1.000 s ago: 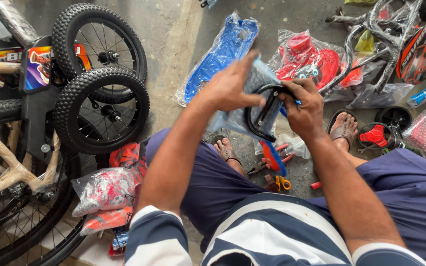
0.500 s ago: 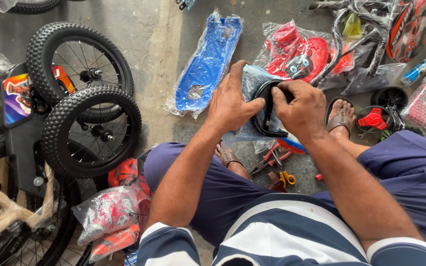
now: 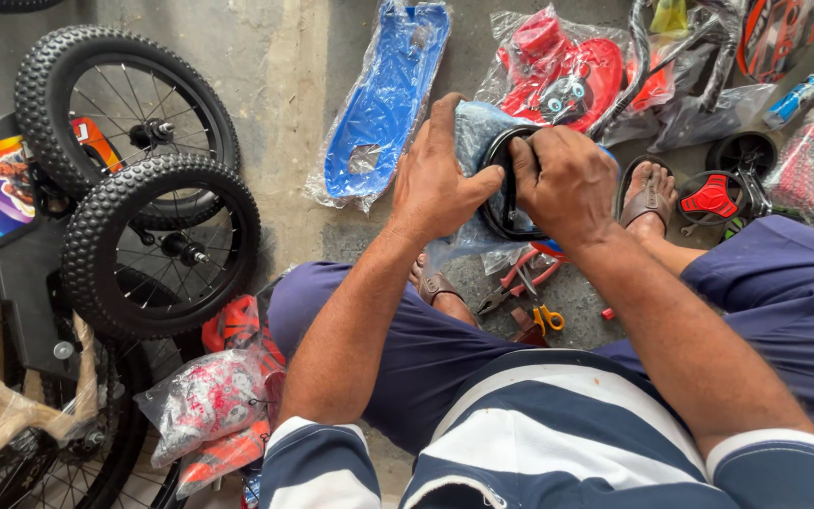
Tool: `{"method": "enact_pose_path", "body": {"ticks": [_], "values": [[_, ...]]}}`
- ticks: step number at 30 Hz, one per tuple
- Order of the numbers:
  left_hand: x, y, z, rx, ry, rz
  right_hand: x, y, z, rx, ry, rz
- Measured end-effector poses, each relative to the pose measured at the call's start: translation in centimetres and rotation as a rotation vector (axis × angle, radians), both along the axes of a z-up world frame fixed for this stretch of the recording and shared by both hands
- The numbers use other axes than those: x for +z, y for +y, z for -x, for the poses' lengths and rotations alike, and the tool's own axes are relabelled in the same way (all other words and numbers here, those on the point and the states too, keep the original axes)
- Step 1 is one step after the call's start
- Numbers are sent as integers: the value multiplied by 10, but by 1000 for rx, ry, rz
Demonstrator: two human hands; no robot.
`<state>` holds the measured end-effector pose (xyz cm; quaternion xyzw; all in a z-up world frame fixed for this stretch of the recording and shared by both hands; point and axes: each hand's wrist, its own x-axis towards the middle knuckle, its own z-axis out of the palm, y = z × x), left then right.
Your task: The person sits on the floor and assembles a blue plastic bicycle seat onto a black metal frame. They use pliers to tighten the metal clamps securing the seat to the frame and adjust the position of the seat components.
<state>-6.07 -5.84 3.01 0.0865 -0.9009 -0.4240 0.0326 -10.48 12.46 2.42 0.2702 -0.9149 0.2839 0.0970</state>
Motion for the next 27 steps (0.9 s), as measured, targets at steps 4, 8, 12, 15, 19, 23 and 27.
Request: {"method": "enact_pose_path", "body": {"ticks": [4, 8, 12, 15, 19, 23, 27], "values": [[-1, 2, -1, -9, -13, -36, -2, 2, -1, 54, 54, 70], [-1, 5, -1, -10, -21, -4, -5, 6, -6, 24, 65, -40], [0, 6, -2, -9, 5, -14, -5, 5, -2, 63, 97, 85], [-1, 6, -3, -13, 7, -11, -6, 8, -3, -3, 53, -48], [-1, 3, 1, 3, -37, 0, -8, 11, -3, 70, 83, 74], [-4, 4, 1, 2, -16, 12, -13, 6, -5, 53, 61, 40], [-2, 3, 1, 19, -5, 26, 0, 4, -6, 21, -39, -36]]}}
